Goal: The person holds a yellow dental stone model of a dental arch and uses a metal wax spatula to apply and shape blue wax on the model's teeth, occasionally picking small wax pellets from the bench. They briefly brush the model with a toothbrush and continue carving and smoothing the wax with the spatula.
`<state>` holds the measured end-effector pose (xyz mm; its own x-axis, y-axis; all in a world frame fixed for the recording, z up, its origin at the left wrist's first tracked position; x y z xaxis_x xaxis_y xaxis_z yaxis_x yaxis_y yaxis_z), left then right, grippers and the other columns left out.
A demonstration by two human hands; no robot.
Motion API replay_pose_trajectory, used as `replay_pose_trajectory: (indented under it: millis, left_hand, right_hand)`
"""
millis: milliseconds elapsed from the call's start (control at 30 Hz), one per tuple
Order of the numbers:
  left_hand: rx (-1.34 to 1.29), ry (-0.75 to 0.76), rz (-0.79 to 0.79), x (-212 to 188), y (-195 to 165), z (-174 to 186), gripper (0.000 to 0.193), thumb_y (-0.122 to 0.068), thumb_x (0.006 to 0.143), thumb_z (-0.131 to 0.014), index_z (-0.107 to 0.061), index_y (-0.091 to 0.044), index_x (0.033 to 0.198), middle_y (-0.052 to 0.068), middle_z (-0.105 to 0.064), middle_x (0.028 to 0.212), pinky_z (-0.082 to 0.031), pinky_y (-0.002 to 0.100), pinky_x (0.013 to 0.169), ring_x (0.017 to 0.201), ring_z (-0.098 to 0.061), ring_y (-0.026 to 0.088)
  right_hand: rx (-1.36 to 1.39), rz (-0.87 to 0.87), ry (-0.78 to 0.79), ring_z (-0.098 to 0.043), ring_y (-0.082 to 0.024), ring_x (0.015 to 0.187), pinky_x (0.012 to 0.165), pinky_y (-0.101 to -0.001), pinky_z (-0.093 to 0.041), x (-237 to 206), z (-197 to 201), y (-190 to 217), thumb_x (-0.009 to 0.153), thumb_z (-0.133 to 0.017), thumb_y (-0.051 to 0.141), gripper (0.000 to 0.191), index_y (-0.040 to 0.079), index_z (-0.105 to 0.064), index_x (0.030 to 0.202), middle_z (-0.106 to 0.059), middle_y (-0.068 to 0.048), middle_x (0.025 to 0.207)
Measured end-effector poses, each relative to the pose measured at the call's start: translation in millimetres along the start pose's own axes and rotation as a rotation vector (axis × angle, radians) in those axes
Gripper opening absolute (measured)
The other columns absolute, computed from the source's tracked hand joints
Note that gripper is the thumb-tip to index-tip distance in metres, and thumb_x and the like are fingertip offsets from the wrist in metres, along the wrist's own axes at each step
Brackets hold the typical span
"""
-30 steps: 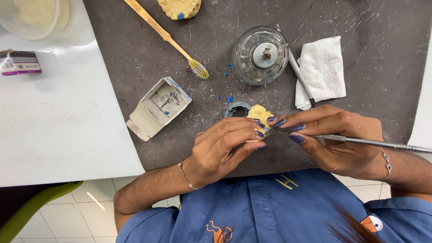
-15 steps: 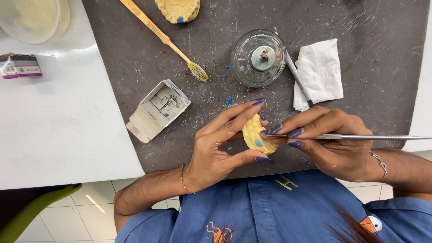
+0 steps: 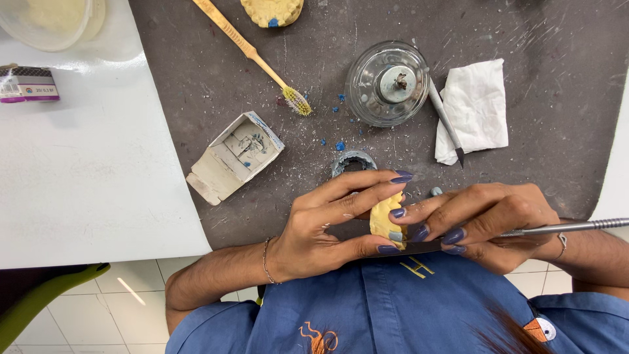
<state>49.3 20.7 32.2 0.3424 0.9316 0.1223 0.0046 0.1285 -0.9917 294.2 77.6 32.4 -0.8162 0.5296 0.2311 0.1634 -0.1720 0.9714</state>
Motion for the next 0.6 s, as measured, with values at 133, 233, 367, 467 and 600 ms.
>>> replay_pose_trajectory:
  millis: [133,233,367,467,600]
  left_hand:
    - [0.000,0.003,0.000,0.5,0.6,-0.6,0.062,-0.022,0.092,-0.085,-0.060,-0.008,0.147,0.013,-0.061,0.145,-0.061,0.032,0.108,0.129,-0.068,0.022]
    - [-0.002,0.007,-0.006,0.4,0.5,-0.6,0.062,-0.022,0.093,-0.085,-0.060,-0.009,0.148,0.014,-0.061,0.146,-0.061,0.032,0.109,0.130,-0.068,0.023]
    - [0.008,0.017,-0.002,-0.3,0.4,-0.7,0.062,-0.022,0.093,-0.085,-0.060,-0.008,0.148,0.014,-0.061,0.146,-0.061,0.032,0.109,0.130,-0.068,0.023]
    - [-0.004,0.019,-0.001,-0.6,0.5,-0.9,0.062,-0.022,0.093,-0.084,-0.060,-0.008,0.148,0.014,-0.060,0.146,-0.062,0.033,0.109,0.131,-0.068,0.023]
    - [0.002,0.021,-0.008,-0.1,0.6,-1.4,0.062,-0.022,0.093,-0.084,-0.060,-0.008,0.148,0.014,-0.061,0.146,-0.061,0.033,0.109,0.131,-0.068,0.024]
  right_hand:
    - [0.015,0.020,-0.010,-0.076,-0.038,0.115,0.099,-0.0526,-0.063,-2.4,-0.7,-1.2,0.087,-0.077,-0.001,0.024,0.007,-0.060,0.102,-0.072,-0.013,0.111]
    - [-0.029,0.019,-0.027,-0.077,-0.037,0.113,0.098,-0.0517,-0.063,-1.8,-0.8,-1.0,0.086,-0.078,-0.003,0.025,0.008,-0.060,0.101,-0.072,-0.012,0.109]
    - [-0.036,-0.009,-0.054,-0.078,-0.036,0.111,0.096,-0.0486,-0.065,-0.5,0.1,-0.2,0.086,-0.077,-0.003,0.026,0.008,-0.058,0.100,-0.072,-0.013,0.110]
    - [-0.081,-0.015,-0.057,-0.078,-0.036,0.109,0.094,-0.0486,-0.065,0.1,-0.3,0.7,0.085,-0.076,-0.002,0.024,0.009,-0.059,0.098,-0.072,-0.014,0.108]
    - [-0.046,0.003,-0.062,-0.078,-0.037,0.109,0.094,-0.0495,-0.065,1.0,0.8,-0.2,0.086,-0.076,-0.001,0.023,0.007,-0.059,0.099,-0.073,-0.015,0.106]
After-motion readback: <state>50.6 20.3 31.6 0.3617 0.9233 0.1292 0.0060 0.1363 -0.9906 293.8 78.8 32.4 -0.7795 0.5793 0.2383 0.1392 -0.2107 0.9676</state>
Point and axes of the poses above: each hand's wrist, its own x-axis towards the middle knuckle, its own z-axis out of the back of the hand, y = z × x, the point moved 4 cm from there along x, towards the middle knuckle
